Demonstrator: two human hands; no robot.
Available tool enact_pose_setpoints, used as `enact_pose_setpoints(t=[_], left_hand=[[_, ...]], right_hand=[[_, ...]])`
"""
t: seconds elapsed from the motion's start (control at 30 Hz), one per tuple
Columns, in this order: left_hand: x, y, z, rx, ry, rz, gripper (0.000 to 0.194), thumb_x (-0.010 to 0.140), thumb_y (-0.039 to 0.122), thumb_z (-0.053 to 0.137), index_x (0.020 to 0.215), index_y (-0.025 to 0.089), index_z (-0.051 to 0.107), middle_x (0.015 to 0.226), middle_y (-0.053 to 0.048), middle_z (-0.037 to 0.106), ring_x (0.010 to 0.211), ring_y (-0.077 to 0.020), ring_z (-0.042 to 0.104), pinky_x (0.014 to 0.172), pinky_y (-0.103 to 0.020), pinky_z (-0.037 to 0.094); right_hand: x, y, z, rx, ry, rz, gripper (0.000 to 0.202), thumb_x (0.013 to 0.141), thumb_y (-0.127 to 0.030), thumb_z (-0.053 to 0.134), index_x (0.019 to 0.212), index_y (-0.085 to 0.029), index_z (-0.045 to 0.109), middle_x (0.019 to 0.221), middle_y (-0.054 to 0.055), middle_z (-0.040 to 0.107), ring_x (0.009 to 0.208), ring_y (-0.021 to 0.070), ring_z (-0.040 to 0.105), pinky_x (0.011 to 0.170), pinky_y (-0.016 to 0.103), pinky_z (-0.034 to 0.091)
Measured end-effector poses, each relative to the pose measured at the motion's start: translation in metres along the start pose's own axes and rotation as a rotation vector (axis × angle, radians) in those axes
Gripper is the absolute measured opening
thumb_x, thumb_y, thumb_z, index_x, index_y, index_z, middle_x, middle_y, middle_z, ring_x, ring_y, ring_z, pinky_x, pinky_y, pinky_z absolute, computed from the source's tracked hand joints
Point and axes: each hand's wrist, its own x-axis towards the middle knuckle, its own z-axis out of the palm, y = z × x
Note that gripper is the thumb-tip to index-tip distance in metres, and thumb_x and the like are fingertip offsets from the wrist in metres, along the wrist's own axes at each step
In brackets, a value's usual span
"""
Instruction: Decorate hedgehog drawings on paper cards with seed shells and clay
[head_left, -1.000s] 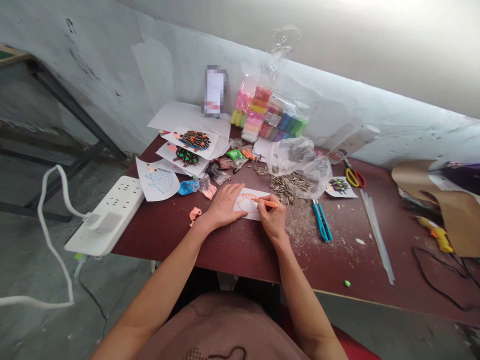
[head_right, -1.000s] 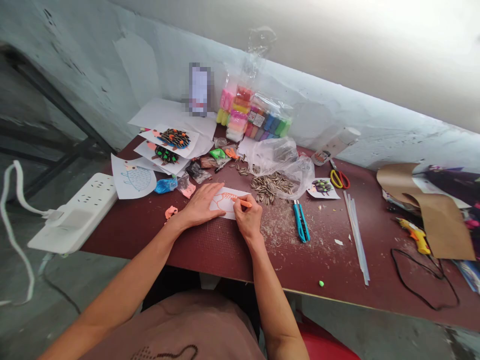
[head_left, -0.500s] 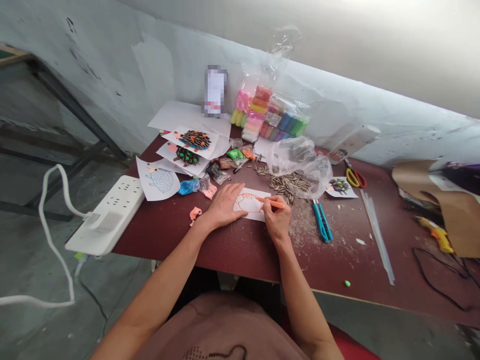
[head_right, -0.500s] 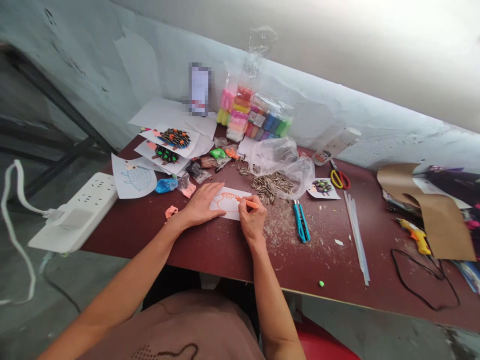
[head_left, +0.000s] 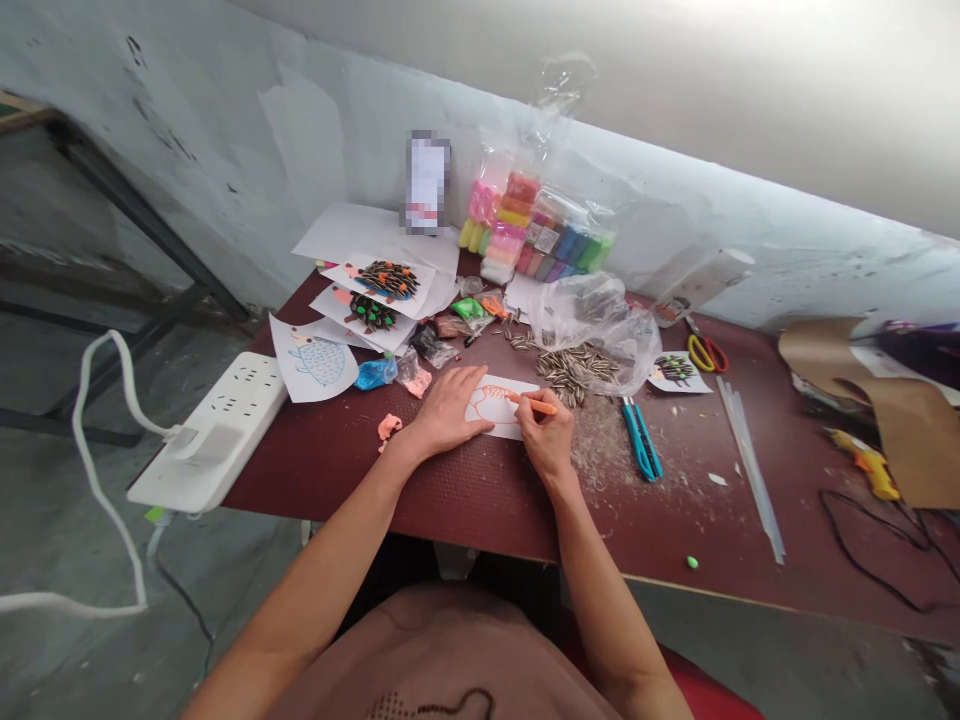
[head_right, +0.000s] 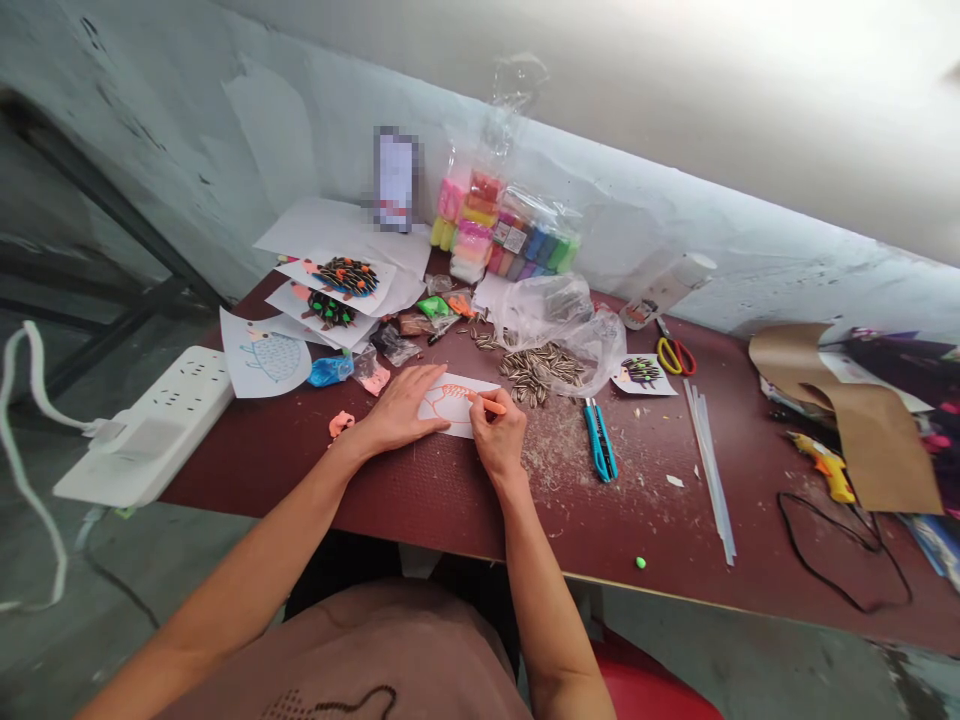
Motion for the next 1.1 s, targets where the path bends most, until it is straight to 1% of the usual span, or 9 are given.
enact_pose_setpoints(t=[0.13, 0.2, 0.3, 0.5, 0.7, 0.77, 0.93, 1.0, 1.1], left_hand=[[0.0004, -0.0014, 0.0016, 0.003, 0.005, 0.005, 0.083, 0.079, 0.036, 0.074, 0.153, 0.017, 0.041, 0.156, -0.016, 0.049, 0.145, -0.0326, 0.043, 0.123, -0.052, 0.032], [0.0006, -0.0010, 0.0014, 0.010, -0.001, -0.004, 0.083, 0.079, 0.036, 0.074, 0.153, 0.016, 0.041, 0.156, -0.017, 0.048, 0.146, -0.0320, 0.043, 0.123, -0.050, 0.031], [0.0005, 0.0001, 0.0005, 0.020, -0.021, -0.024, 0.084, 0.079, 0.035, 0.074, 0.153, 0.012, 0.041, 0.157, -0.019, 0.047, 0.148, -0.0321, 0.041, 0.124, -0.050, 0.030], [-0.0003, -0.0002, 0.0000, -0.004, -0.003, 0.007, 0.082, 0.081, 0.036, 0.073, 0.154, 0.018, 0.040, 0.158, -0.016, 0.047, 0.147, -0.0318, 0.042, 0.124, -0.051, 0.030], [-0.0005, -0.0003, 0.0003, -0.008, -0.001, 0.004, 0.082, 0.080, 0.036, 0.074, 0.153, 0.018, 0.041, 0.158, -0.015, 0.048, 0.147, -0.0319, 0.042, 0.124, -0.051, 0.030], [-0.0006, -0.0001, 0.0001, -0.007, -0.003, -0.001, 0.082, 0.080, 0.036, 0.074, 0.153, 0.018, 0.042, 0.158, -0.015, 0.048, 0.147, -0.0319, 0.042, 0.124, -0.051, 0.030], [-0.0003, 0.0001, -0.0003, -0.007, -0.001, -0.003, 0.082, 0.080, 0.037, 0.075, 0.153, 0.018, 0.043, 0.157, -0.015, 0.049, 0.146, -0.0321, 0.043, 0.124, -0.050, 0.031], [-0.0001, 0.0002, -0.0003, -0.002, -0.003, -0.010, 0.082, 0.079, 0.037, 0.075, 0.153, 0.017, 0.043, 0.157, -0.015, 0.049, 0.146, -0.0324, 0.043, 0.124, -0.050, 0.031], [-0.0001, 0.0007, -0.0007, 0.000, 0.000, -0.007, 0.082, 0.079, 0.036, 0.076, 0.152, 0.017, 0.043, 0.156, -0.015, 0.049, 0.145, -0.0322, 0.044, 0.124, -0.050, 0.032]], right_hand=[[0.0004, 0.0005, -0.0014, -0.019, 0.018, -0.001, 0.023, 0.084, -0.040, 0.053, 0.072, -0.021, 0.060, 0.061, -0.001, 0.062, 0.050, 0.0126, 0.051, 0.055, 0.026, 0.040], [0.0005, 0.0005, -0.0019, -0.025, 0.034, -0.004, 0.023, 0.084, -0.040, 0.053, 0.071, -0.022, 0.060, 0.060, -0.001, 0.061, 0.050, 0.0124, 0.050, 0.055, 0.026, 0.040], [0.0005, 0.0000, -0.0021, -0.012, 0.018, -0.008, 0.024, 0.084, -0.040, 0.053, 0.071, -0.021, 0.060, 0.061, -0.001, 0.062, 0.051, 0.0125, 0.050, 0.055, 0.026, 0.040], [0.0001, -0.0014, -0.0024, 0.008, 0.003, -0.004, 0.025, 0.084, -0.041, 0.054, 0.071, -0.021, 0.060, 0.063, 0.000, 0.064, 0.050, 0.0118, 0.047, 0.054, 0.025, 0.040], [-0.0010, -0.0020, -0.0012, 0.023, -0.018, 0.005, 0.025, 0.084, -0.040, 0.055, 0.070, -0.021, 0.062, 0.061, -0.001, 0.062, 0.050, 0.0121, 0.048, 0.052, 0.025, 0.039], [-0.0005, -0.0015, -0.0016, 0.039, 0.004, 0.013, 0.025, 0.084, -0.040, 0.054, 0.070, -0.021, 0.062, 0.063, 0.001, 0.065, 0.051, 0.0130, 0.050, 0.054, 0.025, 0.040], [0.0025, 0.0009, -0.0057, -0.006, 0.139, 0.005, 0.022, 0.081, -0.039, 0.055, 0.068, -0.022, 0.060, 0.064, 0.002, 0.066, 0.057, 0.0161, 0.056, 0.059, 0.028, 0.043], [0.0029, 0.0011, -0.0065, -0.020, 0.140, 0.004, 0.021, 0.081, -0.038, 0.054, 0.067, -0.022, 0.059, 0.063, 0.002, 0.065, 0.056, 0.0160, 0.056, 0.058, 0.028, 0.042], [0.0022, 0.0010, -0.0052, -0.007, 0.098, 0.020, 0.022, 0.081, -0.039, 0.054, 0.068, -0.022, 0.060, 0.061, 0.001, 0.063, 0.053, 0.0149, 0.053, 0.055, 0.027, 0.040]])
